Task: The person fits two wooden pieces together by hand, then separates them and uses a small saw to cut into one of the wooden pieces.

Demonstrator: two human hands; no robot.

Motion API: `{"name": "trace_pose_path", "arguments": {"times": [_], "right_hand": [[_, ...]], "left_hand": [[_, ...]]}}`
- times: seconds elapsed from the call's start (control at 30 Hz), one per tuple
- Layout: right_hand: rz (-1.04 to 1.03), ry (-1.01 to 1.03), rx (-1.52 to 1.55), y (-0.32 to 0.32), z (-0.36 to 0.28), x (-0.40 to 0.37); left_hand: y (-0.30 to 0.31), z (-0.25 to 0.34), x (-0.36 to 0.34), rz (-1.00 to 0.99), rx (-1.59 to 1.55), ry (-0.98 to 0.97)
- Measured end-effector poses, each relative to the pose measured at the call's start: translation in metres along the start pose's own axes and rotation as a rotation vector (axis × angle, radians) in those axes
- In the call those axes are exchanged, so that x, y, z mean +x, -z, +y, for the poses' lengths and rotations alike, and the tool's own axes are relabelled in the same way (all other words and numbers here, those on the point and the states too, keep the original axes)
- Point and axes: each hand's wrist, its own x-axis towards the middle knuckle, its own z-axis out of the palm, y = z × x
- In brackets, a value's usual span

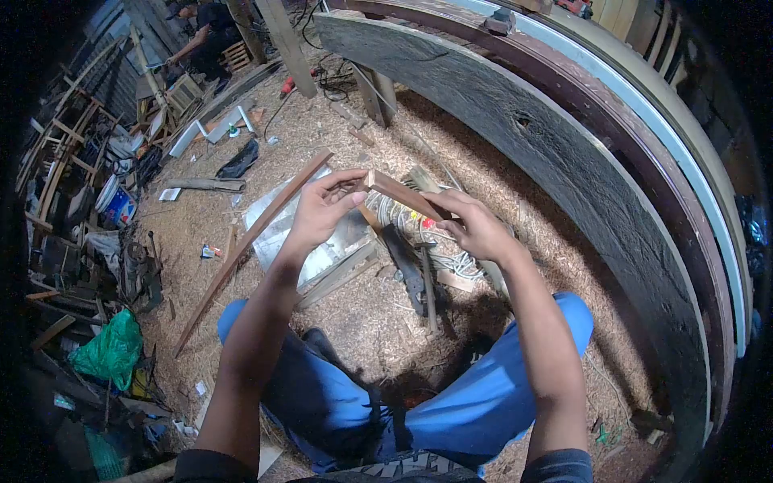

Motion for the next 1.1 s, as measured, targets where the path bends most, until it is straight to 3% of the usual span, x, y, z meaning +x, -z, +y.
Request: {"name": "trace_pose_path", "arguments": {"times": [0.5, 0.67, 1.1], "right_hand": [[-0.012, 0.014, -0.026, -0.002, 0.011, -0.002], [-0.057, 0.022, -0.077, 0.001, 0.005, -0.003], [-0.176, 0.038, -0.003, 0.009, 0.008, -0.006]], "left_hand": [[-0.004, -0.005, -0.004, -0.003, 0.013, -0.009], [-0.001, -0.011, -0.004, 0.053, 0.002, 0.166], [0.000, -0.016, -0.004, 0.093, 0.009, 0.211]]}}
